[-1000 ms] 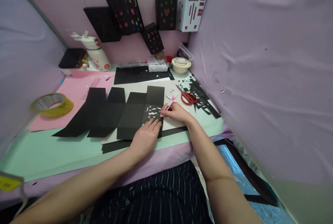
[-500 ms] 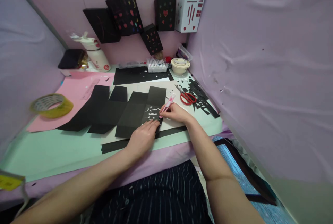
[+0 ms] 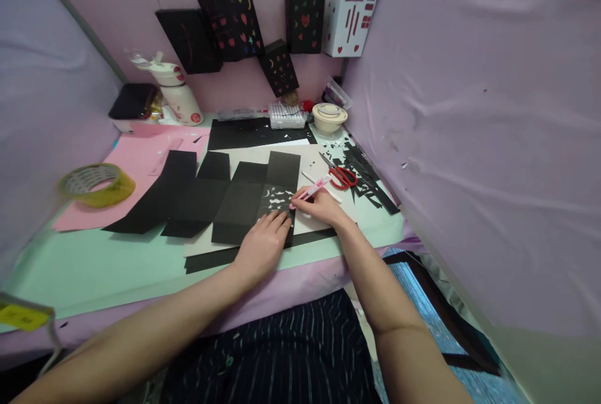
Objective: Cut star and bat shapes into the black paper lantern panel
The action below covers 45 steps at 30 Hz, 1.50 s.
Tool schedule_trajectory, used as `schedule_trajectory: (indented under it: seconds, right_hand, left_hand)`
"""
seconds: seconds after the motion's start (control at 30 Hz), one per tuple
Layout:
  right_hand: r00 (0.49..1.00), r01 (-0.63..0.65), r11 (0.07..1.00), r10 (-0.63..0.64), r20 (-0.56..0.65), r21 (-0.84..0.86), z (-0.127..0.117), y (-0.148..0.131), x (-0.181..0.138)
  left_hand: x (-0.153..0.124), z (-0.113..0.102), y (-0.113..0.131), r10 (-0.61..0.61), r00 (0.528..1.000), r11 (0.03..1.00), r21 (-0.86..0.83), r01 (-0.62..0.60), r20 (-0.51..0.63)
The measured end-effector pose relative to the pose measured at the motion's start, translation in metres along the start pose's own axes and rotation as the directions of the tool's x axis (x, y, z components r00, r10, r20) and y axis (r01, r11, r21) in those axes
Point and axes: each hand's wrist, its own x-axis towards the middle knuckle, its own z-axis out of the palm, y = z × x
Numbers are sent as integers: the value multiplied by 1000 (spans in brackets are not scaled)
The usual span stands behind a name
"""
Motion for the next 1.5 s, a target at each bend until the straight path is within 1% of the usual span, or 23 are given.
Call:
schedule_trajectory:
  seconds: [0.13,0.4,0.53,0.67,0.87,1.13,1.3,1.43,1.5]
  right_hand:
    - [999,-3,999,1,-38,-44,2,1,0]
    - [1000,2,999,-3,-21,-47,1,3,0]
    - [1000,-13,999,13,-18,-36,2,1,0]
    - [1000,-5,999,5,3,-43,1,0,0]
    - [998,7,999,-5,60,-36,-1,4,2]
    - [997,10,998,-6,78,-55,-2,4,5]
    - [998,-11,1000,12,65,-26,-1,2,3]
    - [1000,-25,1000,25,0,12,-1,-2,1]
    - [1000,-26,1000,27,-11,6,-1,-2,1]
  left_hand:
    - [0,0,2,-9,1000,1000,3,8,15]
    - [3,-4,3,-22,999,1000,-18,22,23]
    - [5,-5,3,-13,1000,1000,0,13,1]
    - [7,-5,0,-23,999,999,-38,22,-45]
    - [5,0,-5,-31,996,995,-98,23,-85]
    - [3,5,-9,-20,992,995,-101,7,-121]
    - [0,6,-6,2,991,996,-83,-14,-136]
    - [0,5,-3,-2,993,999,-48,-4,-119]
    - [0,5,-2,-3,994,999,-42,-1,-110]
